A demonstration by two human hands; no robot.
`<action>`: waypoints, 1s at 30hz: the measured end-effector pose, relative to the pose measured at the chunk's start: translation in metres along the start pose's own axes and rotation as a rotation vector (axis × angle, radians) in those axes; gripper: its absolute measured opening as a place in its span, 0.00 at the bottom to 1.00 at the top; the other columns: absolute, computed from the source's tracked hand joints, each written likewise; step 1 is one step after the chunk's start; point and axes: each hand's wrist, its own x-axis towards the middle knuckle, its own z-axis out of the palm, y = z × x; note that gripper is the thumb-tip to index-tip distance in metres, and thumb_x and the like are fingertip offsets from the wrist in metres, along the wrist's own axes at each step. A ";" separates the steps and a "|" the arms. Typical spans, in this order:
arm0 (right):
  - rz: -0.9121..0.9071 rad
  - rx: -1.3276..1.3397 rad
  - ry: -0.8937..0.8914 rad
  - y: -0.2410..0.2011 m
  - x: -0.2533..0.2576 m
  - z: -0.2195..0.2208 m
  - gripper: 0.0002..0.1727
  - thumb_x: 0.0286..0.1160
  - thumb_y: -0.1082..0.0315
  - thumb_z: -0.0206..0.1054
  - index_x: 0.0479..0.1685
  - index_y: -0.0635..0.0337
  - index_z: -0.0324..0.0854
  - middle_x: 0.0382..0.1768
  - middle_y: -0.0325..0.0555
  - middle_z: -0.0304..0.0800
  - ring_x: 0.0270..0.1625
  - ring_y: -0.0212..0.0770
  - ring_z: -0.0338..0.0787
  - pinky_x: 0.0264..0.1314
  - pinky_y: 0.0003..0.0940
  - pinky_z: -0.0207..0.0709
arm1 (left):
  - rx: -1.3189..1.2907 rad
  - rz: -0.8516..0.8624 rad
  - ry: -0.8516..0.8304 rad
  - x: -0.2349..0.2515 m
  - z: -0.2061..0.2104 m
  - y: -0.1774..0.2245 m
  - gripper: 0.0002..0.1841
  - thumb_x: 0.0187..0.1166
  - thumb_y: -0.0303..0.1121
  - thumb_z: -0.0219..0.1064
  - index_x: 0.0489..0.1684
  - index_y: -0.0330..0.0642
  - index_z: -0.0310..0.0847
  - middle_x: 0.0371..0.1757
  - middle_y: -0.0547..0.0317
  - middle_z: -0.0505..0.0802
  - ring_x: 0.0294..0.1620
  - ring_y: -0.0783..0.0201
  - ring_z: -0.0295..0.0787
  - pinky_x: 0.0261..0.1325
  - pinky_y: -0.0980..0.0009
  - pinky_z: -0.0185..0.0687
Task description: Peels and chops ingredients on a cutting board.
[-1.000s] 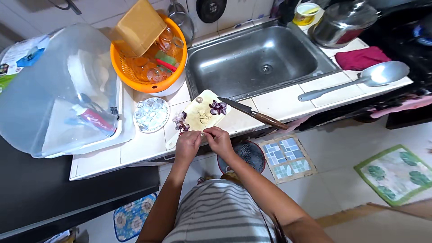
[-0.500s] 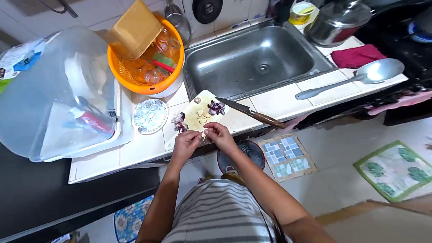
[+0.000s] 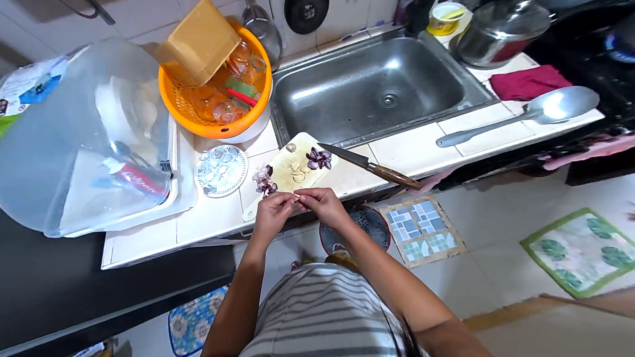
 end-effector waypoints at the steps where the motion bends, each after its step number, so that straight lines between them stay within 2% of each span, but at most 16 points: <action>1: 0.007 0.015 0.006 0.001 0.000 0.000 0.10 0.81 0.84 0.59 0.51 0.77 0.85 0.31 0.36 0.89 0.35 0.20 0.86 0.48 0.18 0.82 | -0.019 -0.012 0.002 -0.001 -0.001 -0.001 0.08 0.75 0.21 0.62 0.36 0.26 0.88 0.36 0.55 0.92 0.42 0.80 0.87 0.53 0.83 0.81; 5: 0.026 0.100 0.063 0.008 0.004 0.000 0.11 0.83 0.83 0.56 0.51 0.75 0.84 0.34 0.38 0.91 0.34 0.22 0.88 0.46 0.20 0.84 | -0.014 -0.058 0.050 0.000 -0.003 0.000 0.08 0.75 0.21 0.61 0.36 0.25 0.87 0.34 0.58 0.90 0.38 0.83 0.84 0.48 0.85 0.80; 9: 0.099 0.162 0.086 0.005 0.006 0.000 0.11 0.85 0.82 0.54 0.51 0.74 0.83 0.32 0.38 0.91 0.32 0.24 0.88 0.43 0.21 0.84 | 0.030 -0.074 0.098 0.000 -0.004 -0.002 0.09 0.75 0.22 0.62 0.37 0.24 0.87 0.35 0.54 0.91 0.38 0.81 0.84 0.48 0.84 0.80; 13: 0.125 0.180 0.124 0.006 0.008 0.002 0.10 0.86 0.81 0.54 0.51 0.74 0.82 0.30 0.39 0.90 0.30 0.25 0.88 0.40 0.21 0.84 | -0.001 -0.131 0.181 0.001 -0.005 -0.003 0.08 0.76 0.22 0.61 0.38 0.24 0.86 0.33 0.61 0.89 0.33 0.85 0.80 0.42 0.87 0.77; 15: 0.161 0.227 0.164 0.006 0.009 0.002 0.10 0.87 0.80 0.54 0.52 0.74 0.81 0.31 0.40 0.90 0.30 0.26 0.88 0.40 0.22 0.84 | 0.046 -0.138 0.222 0.002 -0.005 -0.006 0.08 0.76 0.21 0.61 0.38 0.24 0.86 0.32 0.59 0.89 0.31 0.85 0.79 0.40 0.87 0.76; 17: 0.218 0.318 0.194 0.003 0.010 0.003 0.11 0.89 0.79 0.52 0.59 0.74 0.77 0.32 0.43 0.90 0.30 0.29 0.90 0.40 0.24 0.86 | 0.182 -0.150 0.214 0.004 -0.004 -0.003 0.09 0.77 0.22 0.63 0.39 0.24 0.88 0.33 0.52 0.90 0.31 0.78 0.81 0.40 0.83 0.77; 19: 0.266 0.367 0.216 -0.001 0.011 0.004 0.17 0.90 0.78 0.50 0.73 0.71 0.69 0.36 0.46 0.90 0.32 0.33 0.91 0.40 0.27 0.86 | 0.326 -0.154 0.163 0.003 0.000 0.005 0.08 0.78 0.22 0.66 0.40 0.25 0.90 0.34 0.44 0.92 0.32 0.66 0.85 0.41 0.72 0.82; 21: 0.279 0.362 0.248 -0.001 0.011 0.007 0.22 0.90 0.77 0.51 0.81 0.68 0.65 0.40 0.49 0.90 0.34 0.34 0.92 0.41 0.28 0.86 | 0.402 -0.174 0.108 0.003 0.007 0.013 0.08 0.78 0.22 0.66 0.41 0.26 0.92 0.36 0.40 0.94 0.35 0.55 0.91 0.45 0.61 0.86; 24: 0.246 0.331 0.295 0.004 0.010 0.013 0.22 0.90 0.77 0.52 0.81 0.70 0.66 0.39 0.48 0.89 0.34 0.31 0.89 0.42 0.26 0.85 | 0.428 -0.176 0.046 0.003 0.019 0.020 0.09 0.79 0.23 0.66 0.42 0.27 0.93 0.39 0.38 0.95 0.41 0.48 0.94 0.52 0.55 0.88; 26: 0.217 0.295 0.319 0.007 0.008 0.018 0.22 0.88 0.78 0.54 0.79 0.71 0.69 0.38 0.46 0.86 0.33 0.28 0.86 0.42 0.24 0.82 | 0.443 -0.160 0.005 0.002 0.025 0.022 0.10 0.79 0.24 0.67 0.47 0.26 0.92 0.42 0.38 0.96 0.45 0.45 0.95 0.57 0.53 0.88; 30: 0.213 0.263 0.330 0.008 0.006 0.023 0.20 0.87 0.78 0.56 0.75 0.72 0.73 0.38 0.46 0.87 0.34 0.27 0.84 0.43 0.23 0.80 | 0.564 -0.119 -0.061 0.000 0.031 0.027 0.14 0.76 0.24 0.70 0.54 0.23 0.89 0.48 0.33 0.95 0.51 0.38 0.95 0.63 0.48 0.87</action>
